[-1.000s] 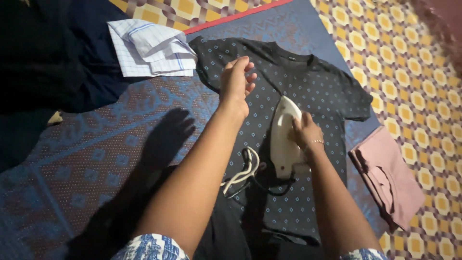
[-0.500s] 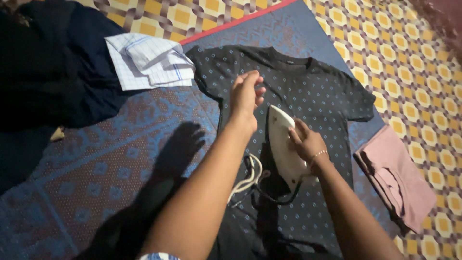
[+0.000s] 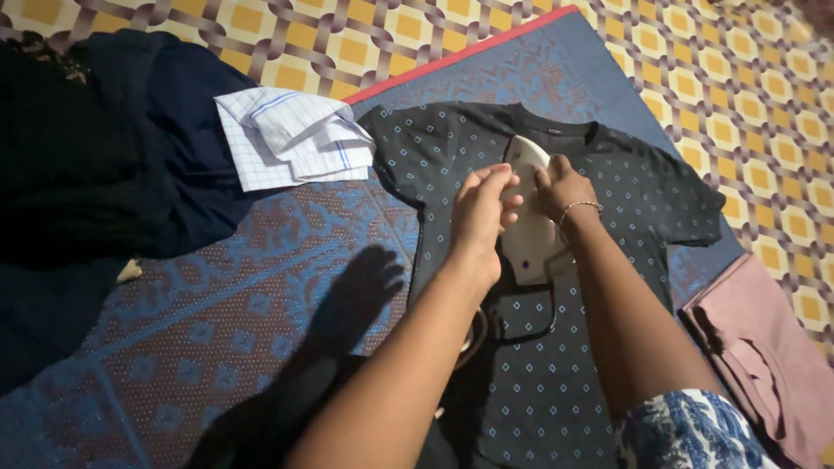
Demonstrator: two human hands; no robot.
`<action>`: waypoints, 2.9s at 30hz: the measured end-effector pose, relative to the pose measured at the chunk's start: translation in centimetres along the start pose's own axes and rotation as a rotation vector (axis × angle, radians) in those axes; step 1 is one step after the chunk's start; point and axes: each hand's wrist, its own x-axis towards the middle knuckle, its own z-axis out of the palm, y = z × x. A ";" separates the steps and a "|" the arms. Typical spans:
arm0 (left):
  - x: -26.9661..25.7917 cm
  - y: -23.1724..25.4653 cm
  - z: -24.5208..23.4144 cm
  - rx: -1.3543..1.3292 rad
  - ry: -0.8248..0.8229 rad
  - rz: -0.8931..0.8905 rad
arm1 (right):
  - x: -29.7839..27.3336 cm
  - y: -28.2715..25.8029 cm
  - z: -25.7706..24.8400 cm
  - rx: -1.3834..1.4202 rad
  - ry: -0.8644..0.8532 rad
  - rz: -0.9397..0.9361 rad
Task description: The person irons a dark patterned shirt laid flat on a mat. They smooth the fabric, use a white iron to press the front and sleeves, then flip the shirt to iron the back before folding it.
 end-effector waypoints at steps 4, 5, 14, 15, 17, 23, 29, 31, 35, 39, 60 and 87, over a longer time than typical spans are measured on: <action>0.7 0.0 -0.6 -0.018 0.002 0.031 | -0.7 2.1 1.9 0.033 -0.007 -0.102; 0.8 -0.1 -0.6 -0.026 0.005 0.034 | -1.7 2.9 1.8 0.033 -0.014 -0.128; 0.4 0.5 -1.1 -0.032 0.045 0.028 | -13.8 2.5 0.2 0.039 -0.144 -0.003; 0.4 0.7 -1.1 -0.044 0.043 0.033 | -13.5 2.3 0.0 0.037 -0.133 -0.018; 0.5 1.0 -1.2 -0.071 0.039 0.040 | -12.4 2.1 0.2 0.029 -0.112 -0.046; 0.7 0.2 -0.9 -0.054 0.025 0.023 | -4.1 0.7 1.0 0.009 -0.063 -0.061; 0.2 0.1 0.0 -0.029 0.018 0.022 | 4.4 -2.3 1.0 -0.036 -0.081 -0.050; -0.1 0.0 0.0 -0.026 0.002 0.004 | 6.1 -3.0 0.8 -0.051 -0.070 -0.070; -0.2 0.3 0.4 -0.020 0.023 -0.039 | 7.5 -3.1 1.0 -0.057 -0.051 -0.110; 0.1 0.4 0.1 -0.014 0.031 -0.016 | 6.8 -2.1 1.7 0.007 -0.065 -0.114; -0.2 0.7 0.5 -0.205 0.095 0.068 | 1.5 -1.7 2.6 0.007 -0.113 -0.202; 1.2 -4.5 0.1 -0.042 0.081 0.070 | -4.8 1.5 7.4 -0.240 -0.200 -0.398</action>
